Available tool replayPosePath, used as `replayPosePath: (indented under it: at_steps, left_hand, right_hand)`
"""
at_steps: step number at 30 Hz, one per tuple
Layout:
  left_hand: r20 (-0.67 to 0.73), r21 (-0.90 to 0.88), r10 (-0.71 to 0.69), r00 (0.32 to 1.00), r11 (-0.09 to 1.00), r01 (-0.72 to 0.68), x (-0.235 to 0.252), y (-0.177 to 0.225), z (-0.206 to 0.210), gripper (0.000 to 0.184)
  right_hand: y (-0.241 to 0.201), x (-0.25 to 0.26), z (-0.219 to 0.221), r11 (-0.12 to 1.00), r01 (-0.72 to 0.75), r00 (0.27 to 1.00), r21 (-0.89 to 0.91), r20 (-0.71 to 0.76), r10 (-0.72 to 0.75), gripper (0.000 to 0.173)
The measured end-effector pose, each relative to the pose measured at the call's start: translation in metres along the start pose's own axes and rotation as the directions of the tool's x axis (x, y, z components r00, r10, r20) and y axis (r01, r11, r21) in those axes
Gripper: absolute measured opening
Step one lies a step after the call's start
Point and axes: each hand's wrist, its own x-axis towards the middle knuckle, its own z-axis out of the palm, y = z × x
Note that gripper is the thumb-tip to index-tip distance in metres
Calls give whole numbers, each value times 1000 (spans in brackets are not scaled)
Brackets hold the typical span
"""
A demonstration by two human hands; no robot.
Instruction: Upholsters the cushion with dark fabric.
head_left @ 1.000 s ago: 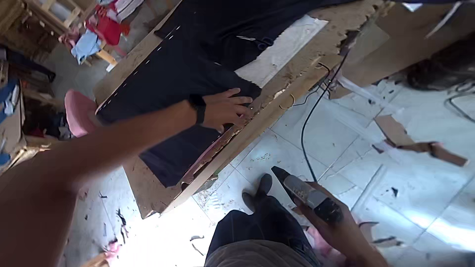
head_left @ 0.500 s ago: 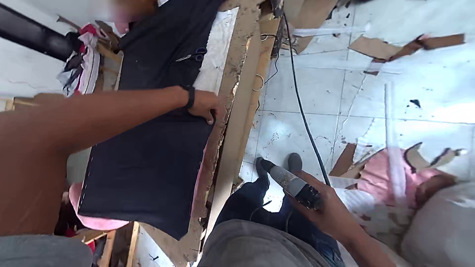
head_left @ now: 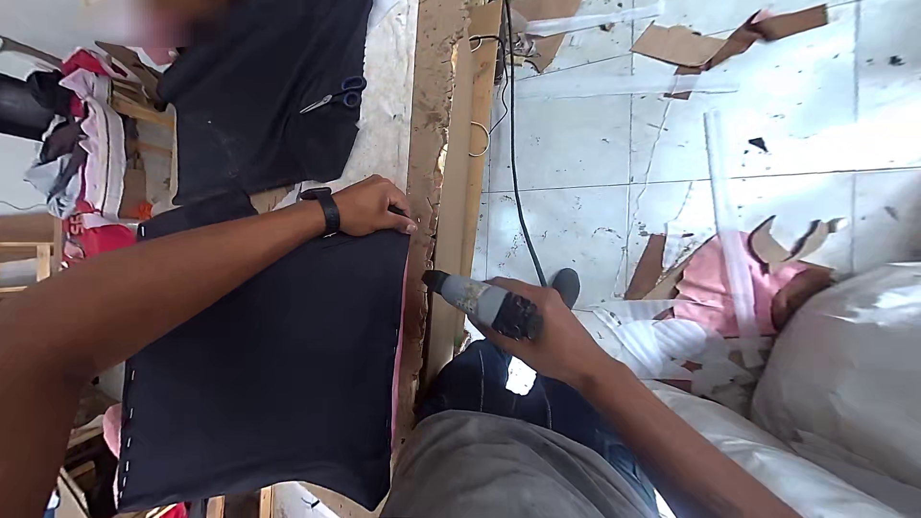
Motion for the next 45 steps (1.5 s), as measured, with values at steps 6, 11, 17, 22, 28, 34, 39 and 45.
replayPosePath:
  at_steps: [6, 11, 17, 22, 28, 34, 39, 45]
  left_hand:
    - [8, -23, -54, 998, 998, 55, 2, -5, 4, 35]
    - [22, -26, -63, 998, 998, 63, 5, -5, 4, 36]
    - [36, -15, -64, 997, 998, 65, 5, -3, 4, 34]
    - [44, -16, -67, 997, 998, 67, 6, -2, 1, 34]
    - [63, 3, -83, 995, 997, 83, 6, -2, 0, 35]
    - [30, 29, -87, 996, 996, 86, -3, 3, -13, 31]
    - [-74, 216, -375, 924, 899, 382, -149, 12, -92, 72]
    - [-306, -105, -660, 686, 739, 665, -343, 2, -56, 66]
  right_hand:
    - [0, 56, -2, 994, 84, 989, -64, 126, -76, 27]
    - [5, 70, -7, 990, 116, 979, -74, 179, -101, 25]
    - [-3, 73, -6, 989, 121, 972, -88, 215, -100, 23]
    - [-7, 63, -3, 979, 174, 960, -108, 239, -144, 29]
    - [-13, 36, 15, 974, 168, 953, -154, 278, -120, 34]
    - [-24, 22, 5, 990, 100, 958, -99, 279, -69, 38]
    - [-40, 90, -29, 948, -166, 985, -272, -85, 148, 36]
    - [-40, 297, 16, 806, -65, 997, -589, -3, 79, 67]
